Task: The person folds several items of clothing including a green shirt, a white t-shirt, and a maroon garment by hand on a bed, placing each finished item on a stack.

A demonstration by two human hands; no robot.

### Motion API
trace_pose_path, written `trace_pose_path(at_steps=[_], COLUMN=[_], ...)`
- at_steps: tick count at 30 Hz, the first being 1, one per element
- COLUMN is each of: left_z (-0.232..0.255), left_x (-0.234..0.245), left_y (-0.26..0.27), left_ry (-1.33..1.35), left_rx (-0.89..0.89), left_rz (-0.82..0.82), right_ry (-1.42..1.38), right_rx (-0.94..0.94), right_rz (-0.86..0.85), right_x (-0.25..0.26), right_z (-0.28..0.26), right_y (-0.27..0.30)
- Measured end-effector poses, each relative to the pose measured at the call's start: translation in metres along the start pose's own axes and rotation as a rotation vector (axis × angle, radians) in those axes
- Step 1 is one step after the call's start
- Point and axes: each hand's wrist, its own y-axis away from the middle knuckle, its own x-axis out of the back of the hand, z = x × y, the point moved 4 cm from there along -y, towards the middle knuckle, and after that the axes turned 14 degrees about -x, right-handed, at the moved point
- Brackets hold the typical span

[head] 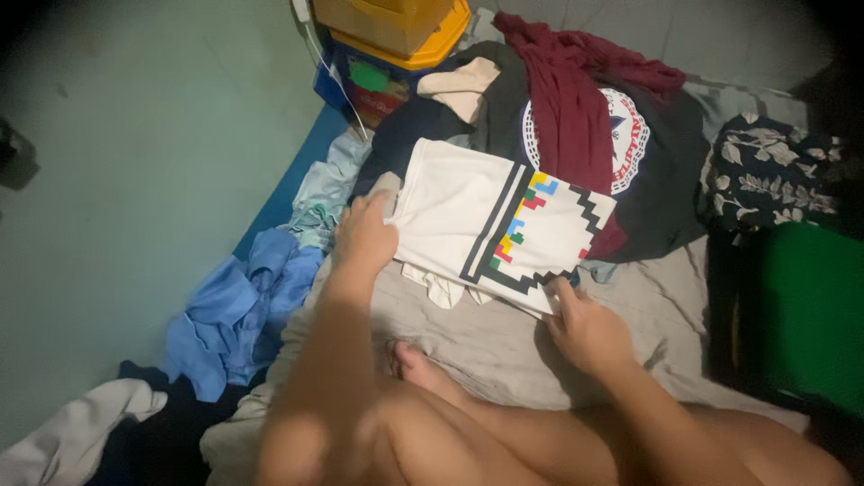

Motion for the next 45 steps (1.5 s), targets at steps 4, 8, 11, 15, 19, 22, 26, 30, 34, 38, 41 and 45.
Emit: trace_pose_path(at_steps=[4,8,11,15,19,22,26,30,34,38,41,45], left_z=[0.011,0.013,0.012,0.015,0.017,0.024,0.040,0.060,0.079,0.104,0.137,0.161], left_x=[-0.006,-0.027,-0.044,-0.052,-0.045,-0.035,-0.028,-0.028,-0.019,-0.027,-0.054,-0.061], left_y=[-0.035,-0.066,-0.082,-0.097,-0.096,-0.097,-0.094,-0.090,-0.080,-0.068,-0.049,-0.035], left_ry=[0.074,0.161,0.201,0.179,0.202,0.202,0.264,0.150,0.019,-0.106,-0.133,-0.255], left_rx=[0.085,0.074,0.013,-0.023,0.064,0.043,0.020,-0.111,-0.293,-0.459,-0.546,-0.525], left_rz=[0.023,0.132,0.210,0.261,0.266,0.288,0.186,0.174,0.340,0.380,0.270,0.100], right_ry=[-0.180,-0.608,-1.208,-0.991,-1.065,-1.171,-1.087,-0.947,-1.026,-1.208,-1.309,-1.179], right_rx=[-0.147,-0.221,-0.363,-0.335,-0.257,-0.125,-0.185,-0.649,-0.425,-0.542,-0.677,-0.624], right_rz=[-0.212,0.038,-0.212,-0.170,-0.077,-0.025,-0.037,-0.160,-0.247,-0.274,-0.267,-0.227], right_x=[0.003,0.008,-0.009,-0.024,-0.023,-0.010,0.005,0.005,0.004,0.008,0.016,0.014], right_z=[0.014,0.042,0.058,0.048,0.036,0.034,0.038,0.065,0.084,0.079,0.061,0.058], right_y=[-0.014,-0.051,-0.082,-0.105,-0.104,-0.100,-0.092,-0.084,-0.092,-0.096,-0.096,-0.101])
